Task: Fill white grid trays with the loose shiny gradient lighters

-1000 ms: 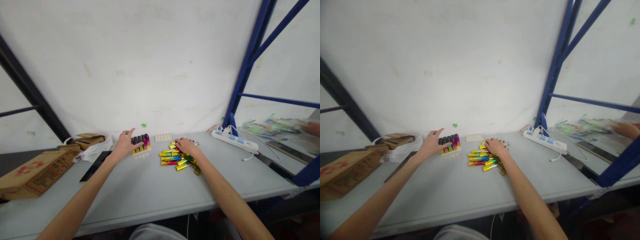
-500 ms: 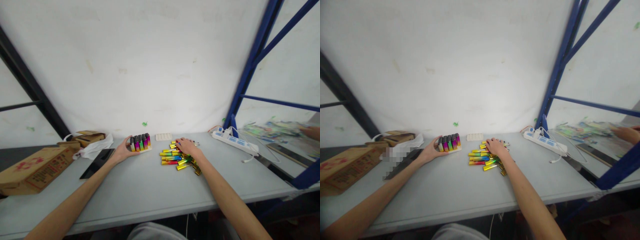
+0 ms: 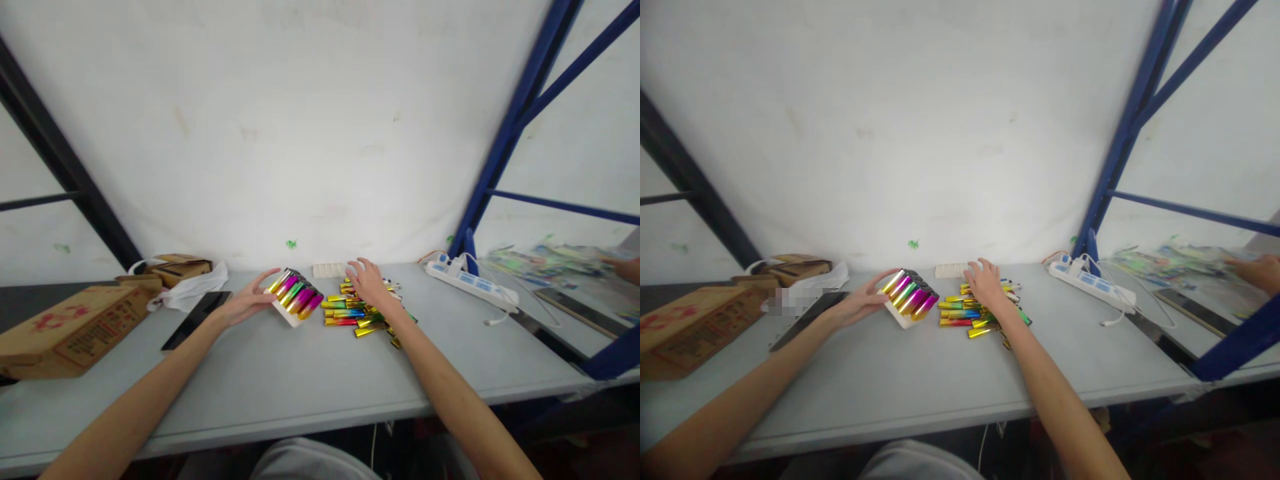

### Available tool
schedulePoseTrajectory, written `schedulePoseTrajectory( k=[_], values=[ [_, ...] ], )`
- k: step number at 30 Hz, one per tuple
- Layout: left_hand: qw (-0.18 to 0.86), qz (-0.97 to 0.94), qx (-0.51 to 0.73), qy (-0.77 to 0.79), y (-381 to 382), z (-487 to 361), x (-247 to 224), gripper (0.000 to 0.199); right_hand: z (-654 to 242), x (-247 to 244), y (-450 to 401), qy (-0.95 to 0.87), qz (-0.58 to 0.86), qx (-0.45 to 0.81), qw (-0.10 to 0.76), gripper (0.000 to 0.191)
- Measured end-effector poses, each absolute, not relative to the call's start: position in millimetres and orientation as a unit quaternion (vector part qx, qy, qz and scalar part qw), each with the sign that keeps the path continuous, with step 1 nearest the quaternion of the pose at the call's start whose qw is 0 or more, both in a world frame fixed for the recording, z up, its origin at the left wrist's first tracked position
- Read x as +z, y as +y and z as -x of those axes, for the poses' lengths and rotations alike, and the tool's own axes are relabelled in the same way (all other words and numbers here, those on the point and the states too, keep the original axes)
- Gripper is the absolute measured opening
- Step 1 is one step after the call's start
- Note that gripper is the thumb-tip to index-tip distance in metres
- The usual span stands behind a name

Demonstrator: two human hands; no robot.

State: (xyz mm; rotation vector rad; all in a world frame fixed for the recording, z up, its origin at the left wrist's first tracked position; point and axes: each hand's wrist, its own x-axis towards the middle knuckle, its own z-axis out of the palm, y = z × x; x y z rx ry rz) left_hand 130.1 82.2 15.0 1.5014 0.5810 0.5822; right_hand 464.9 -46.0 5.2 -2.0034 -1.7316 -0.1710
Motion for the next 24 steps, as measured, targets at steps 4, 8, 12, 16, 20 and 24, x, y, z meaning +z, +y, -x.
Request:
schedulePoseTrajectory(
  k=[4,8,12,16,20,24],
  values=[
    [0.671,-0.659,0.226,0.253,78.3,-152.7,17.9,0.086,-431.2,14.1,-44.5,-0.672,0.622,-0.017,0.4,0.055],
    [0.657,-0.681,0.201,0.251,76.5,-177.6,19.1,0.072,-394.7,19.2,-46.8,-0.686,0.545,0.075,0.476,0.06],
    [0.684,-0.666,0.185,0.234,78.3,-197.6,20.4,0.049,-377.5,18.4,-46.4,-0.691,0.542,0.094,0.47,0.06],
    [0.69,-0.661,0.17,0.241,77.9,-212.5,22.0,0.037,-373.5,15.6,-40.8,-0.665,0.596,0.069,0.445,0.055],
    [0.661,-0.675,0.186,0.269,71.3,-227.7,20.5,0.035,-373.6,14.5,-35.7,-0.655,0.664,0.003,0.36,0.046],
    [0.581,-0.722,0.239,0.29,63.7,-240.4,15.5,0.037,-378.0,14.5,-33.4,-0.674,0.685,-0.04,0.276,0.041]
  ],
)
